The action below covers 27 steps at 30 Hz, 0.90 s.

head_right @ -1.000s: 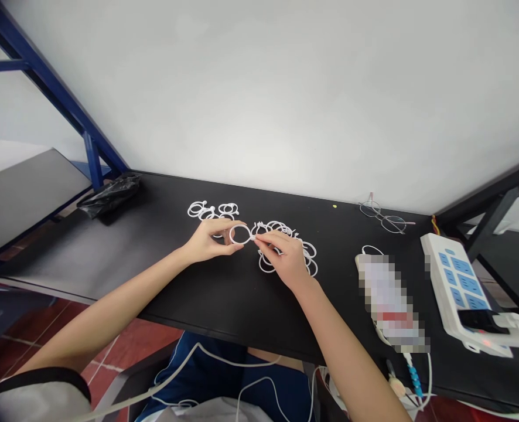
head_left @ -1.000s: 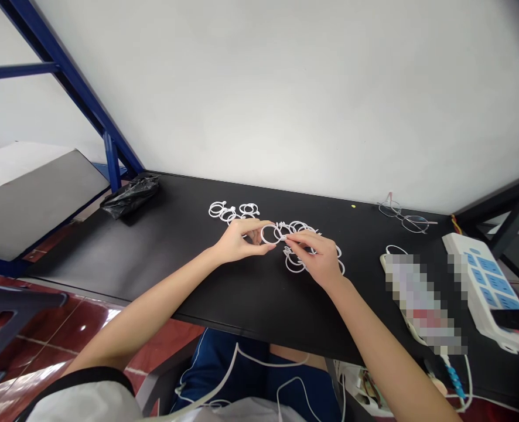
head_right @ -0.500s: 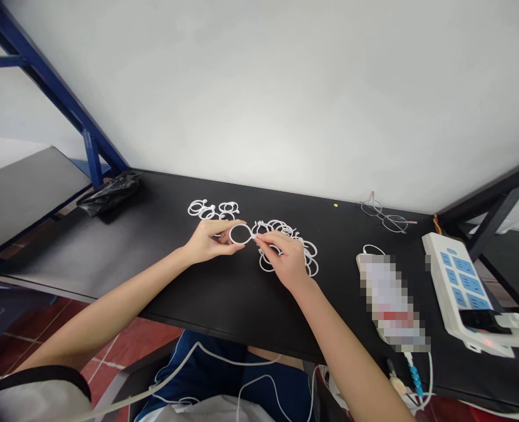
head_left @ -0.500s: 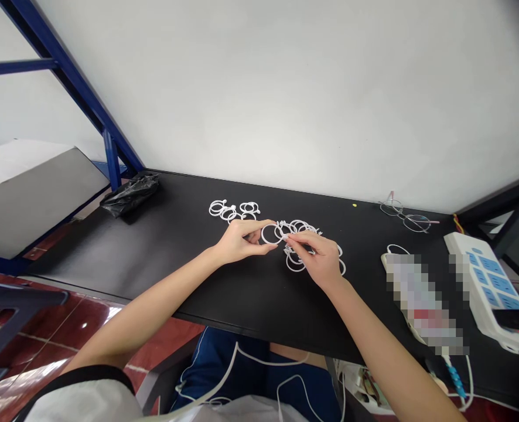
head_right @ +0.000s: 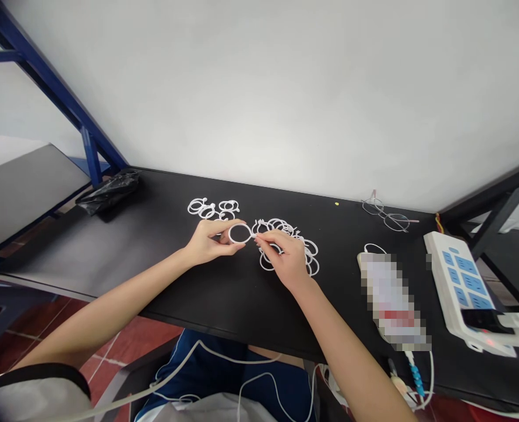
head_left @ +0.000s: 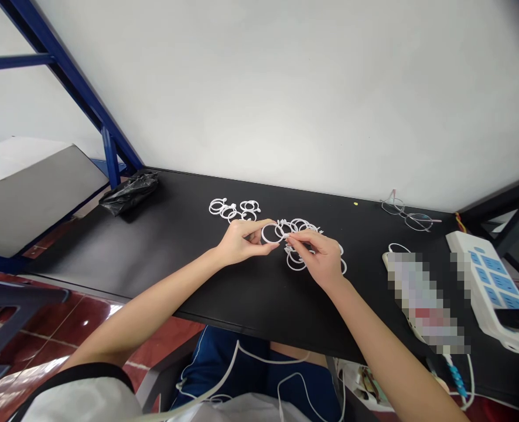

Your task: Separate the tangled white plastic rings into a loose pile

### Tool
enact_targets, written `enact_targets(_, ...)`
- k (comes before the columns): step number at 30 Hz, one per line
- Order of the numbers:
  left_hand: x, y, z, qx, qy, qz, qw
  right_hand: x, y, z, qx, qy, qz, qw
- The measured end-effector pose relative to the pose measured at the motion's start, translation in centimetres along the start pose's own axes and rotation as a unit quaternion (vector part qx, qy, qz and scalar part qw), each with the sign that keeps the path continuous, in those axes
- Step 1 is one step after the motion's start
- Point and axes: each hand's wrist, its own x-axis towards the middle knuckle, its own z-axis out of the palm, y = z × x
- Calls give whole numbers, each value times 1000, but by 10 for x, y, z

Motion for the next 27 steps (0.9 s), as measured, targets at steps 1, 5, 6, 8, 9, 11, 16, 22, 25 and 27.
enact_targets(1, 0, 0, 1, 0, 6, 4, 1000, 0, 0, 0, 1, 1, 1, 1000)
enact_targets(5, -1, 1, 3, 0, 18, 13, 1000, -1, 2, 1, 11, 12, -11, 1000)
enact_targets(6, -1, 1, 3, 0, 20, 16, 1000, -1, 2, 1, 11, 14, -15, 1000)
enact_targets(8, -1, 1, 3, -1, 22, 18, 1000, -1, 1, 1, 8, 17, -23, 1000)
enact_targets(9, -1, 1, 3, -1, 22, 18, 1000, -1, 1, 1, 6, 17, -25, 1000)
enact_targets(11, 0, 1, 3, 1, 20, 17, 1000, -1, 1, 1, 2, 18, -27, 999)
enact_targets(16, 0, 1, 2, 3, 15, 15, 1000, 0, 0, 2, -6, 27, -33, 999)
enact_targets(22, -1, 0, 2, 0, 11, 7, 1000, -1, 0, 2, -2, 27, -30, 999)
enact_targets(25, 0, -1, 0, -8, -13, -10, 1000, -1, 0, 3, -3, 28, -38, 999)
enact_targets(27, 1, -2, -2, -7, -27, -15, 999, -1, 0, 4, -9, 33, -52, 998)
